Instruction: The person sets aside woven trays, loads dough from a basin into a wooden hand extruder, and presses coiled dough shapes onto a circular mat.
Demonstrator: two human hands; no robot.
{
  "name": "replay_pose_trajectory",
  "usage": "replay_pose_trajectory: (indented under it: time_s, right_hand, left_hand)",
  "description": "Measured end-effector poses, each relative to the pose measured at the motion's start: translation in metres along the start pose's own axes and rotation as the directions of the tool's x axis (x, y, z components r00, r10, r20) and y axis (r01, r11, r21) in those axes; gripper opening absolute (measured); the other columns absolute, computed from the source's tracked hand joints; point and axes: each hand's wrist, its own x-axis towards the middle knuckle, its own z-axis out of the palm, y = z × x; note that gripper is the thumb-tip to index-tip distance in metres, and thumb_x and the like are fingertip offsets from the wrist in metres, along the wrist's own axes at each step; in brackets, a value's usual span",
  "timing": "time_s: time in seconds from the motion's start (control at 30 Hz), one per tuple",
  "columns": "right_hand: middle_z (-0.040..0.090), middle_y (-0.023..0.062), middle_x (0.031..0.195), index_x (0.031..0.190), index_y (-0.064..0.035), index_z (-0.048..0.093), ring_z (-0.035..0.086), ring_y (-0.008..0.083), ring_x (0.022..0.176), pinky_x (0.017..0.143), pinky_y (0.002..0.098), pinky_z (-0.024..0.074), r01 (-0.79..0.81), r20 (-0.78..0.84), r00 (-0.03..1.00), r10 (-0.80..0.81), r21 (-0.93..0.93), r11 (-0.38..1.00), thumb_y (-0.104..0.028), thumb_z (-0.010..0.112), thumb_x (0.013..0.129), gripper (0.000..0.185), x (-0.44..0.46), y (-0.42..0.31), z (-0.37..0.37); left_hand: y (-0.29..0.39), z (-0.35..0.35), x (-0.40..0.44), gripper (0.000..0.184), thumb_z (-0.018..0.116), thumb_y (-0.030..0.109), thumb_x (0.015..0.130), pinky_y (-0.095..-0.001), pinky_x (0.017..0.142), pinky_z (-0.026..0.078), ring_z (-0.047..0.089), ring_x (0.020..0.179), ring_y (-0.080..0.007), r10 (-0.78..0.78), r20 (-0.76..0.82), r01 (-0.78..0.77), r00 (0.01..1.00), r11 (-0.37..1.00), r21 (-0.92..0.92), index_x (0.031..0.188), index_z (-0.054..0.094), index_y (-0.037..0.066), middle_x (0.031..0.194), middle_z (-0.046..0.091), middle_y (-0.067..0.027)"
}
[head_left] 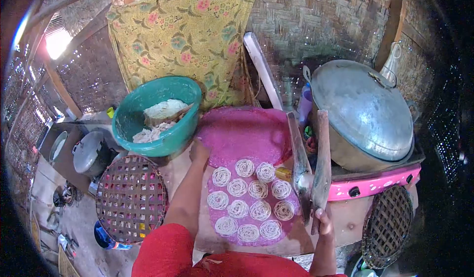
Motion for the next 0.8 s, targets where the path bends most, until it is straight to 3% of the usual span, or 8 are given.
replay_pose_trajectory:
  time_s: [0.03, 0.1, 0.23, 0.3, 0.43, 0.63, 0.73, 0.8]
  right_hand:
    - [0.052, 0.0085, 0.102, 0.121, 0.0024, 0.047, 0.049, 0.0198, 0.092, 0.079, 0.0323, 0.0376, -0.030, -0.066, 0.997, 0.031, 0.012, 0.999, -0.050, 0.060, 0.069, 0.075, -0.002, -0.008, 0.006]
    - [0.052, 0.0024, 0.085, 0.116, -0.0006, 0.050, 0.049, 0.0130, 0.074, 0.064, 0.0263, 0.0374, -0.045, -0.152, 0.987, 0.048, 0.024, 0.999, -0.057, 0.063, 0.063, 0.079, 0.001, -0.009, 0.011]
    - [0.052, 0.0031, 0.089, 0.120, 0.0006, 0.048, 0.048, 0.0136, 0.077, 0.066, 0.0269, 0.0367, -0.065, -0.005, 0.998, 0.065, 0.044, 0.997, -0.058, 0.063, 0.062, 0.084, 0.004, -0.016, 0.009]
    - [0.059, 0.0120, 0.100, 0.121, 0.0058, 0.047, 0.059, 0.0211, 0.083, 0.069, 0.0339, 0.0477, 0.016, 0.012, 1.000, -0.017, 0.093, 0.996, -0.045, 0.060, 0.070, 0.073, 0.004, -0.003, 0.003]
    - [0.059, 0.0132, 0.104, 0.120, 0.0062, 0.048, 0.058, 0.0228, 0.090, 0.075, 0.0356, 0.0468, 0.062, -0.016, 0.998, -0.062, 0.055, 0.997, -0.046, 0.060, 0.069, 0.075, 0.006, 0.004, 0.000]
    - [0.054, 0.0147, 0.117, 0.125, 0.0053, 0.044, 0.053, 0.0266, 0.105, 0.091, 0.0386, 0.0401, 0.085, -0.009, 0.996, -0.085, 0.095, 0.992, -0.042, 0.064, 0.066, 0.079, 0.001, 0.016, -0.010]
    - [0.054, 0.0142, 0.119, 0.127, 0.0049, 0.042, 0.051, 0.0275, 0.110, 0.095, 0.0391, 0.0373, -0.027, -0.046, 0.998, 0.035, 0.163, 0.986, -0.042, 0.065, 0.065, 0.082, -0.004, 0.010, -0.006]
    - [0.058, 0.0148, 0.105, 0.125, 0.0075, 0.043, 0.060, 0.0225, 0.086, 0.075, 0.0347, 0.0495, 0.108, -0.177, 0.980, -0.089, 0.103, 0.989, -0.046, 0.066, 0.065, 0.084, -0.005, 0.014, -0.006]
  left_hand:
    - [0.005, -0.002, 0.003, 0.038, 0.071, 0.027, 0.073, -0.0422, 0.088, 0.046, 0.058, 0.100, -0.0382, -0.101, 0.020, 0.101, 0.995, 0.995, 0.007, 0.100, 0.062, 0.002, 0.103, 0.061, -0.0244]
    - [0.010, -0.005, 0.016, 0.036, 0.070, 0.021, 0.074, -0.0418, 0.083, 0.047, 0.060, 0.095, -0.0355, 0.158, 0.138, -0.142, 0.978, 0.983, -0.119, 0.104, 0.059, 0.004, 0.102, 0.062, -0.0198]
    - [0.047, -0.016, 0.023, 0.024, 0.066, 0.014, 0.076, -0.0429, 0.078, 0.047, 0.060, 0.089, -0.0333, 0.449, -0.141, -0.467, 0.882, 0.871, -0.150, 0.098, 0.060, 0.006, 0.097, 0.062, -0.0160]
    - [0.074, -0.027, 0.027, 0.010, 0.060, 0.010, 0.079, -0.0438, 0.075, 0.046, 0.059, 0.084, -0.0348, 0.511, -0.351, -0.591, 0.785, 0.788, -0.173, 0.087, 0.062, 0.005, 0.089, 0.061, -0.0156]
    - [0.099, -0.050, 0.046, 0.011, 0.059, 0.006, 0.076, -0.0434, 0.072, 0.047, 0.057, 0.076, -0.0367, 0.630, -0.345, -0.680, 0.695, 0.733, -0.030, 0.086, 0.060, 0.001, 0.083, 0.058, -0.0173]
    - [0.083, -0.025, 0.074, 0.012, 0.056, 0.007, 0.076, -0.0463, 0.067, 0.049, 0.058, 0.075, -0.0398, 0.739, 0.033, -0.650, 0.673, 0.569, 0.504, 0.085, 0.062, 0.001, 0.080, 0.060, -0.0201]
    - [0.093, -0.019, 0.064, 0.016, 0.048, 0.008, 0.082, -0.0514, 0.068, 0.049, 0.064, 0.074, -0.0351, 0.674, 0.165, -0.693, 0.720, 0.706, 0.145, 0.087, 0.062, 0.002, 0.078, 0.063, -0.0224]
    - [0.120, -0.032, 0.040, 0.019, 0.043, 0.009, 0.087, -0.0545, 0.065, 0.048, 0.062, 0.069, -0.0445, 0.616, 0.035, -0.605, 0.787, 0.782, -0.152, 0.099, 0.052, -0.002, 0.073, 0.061, -0.0283]
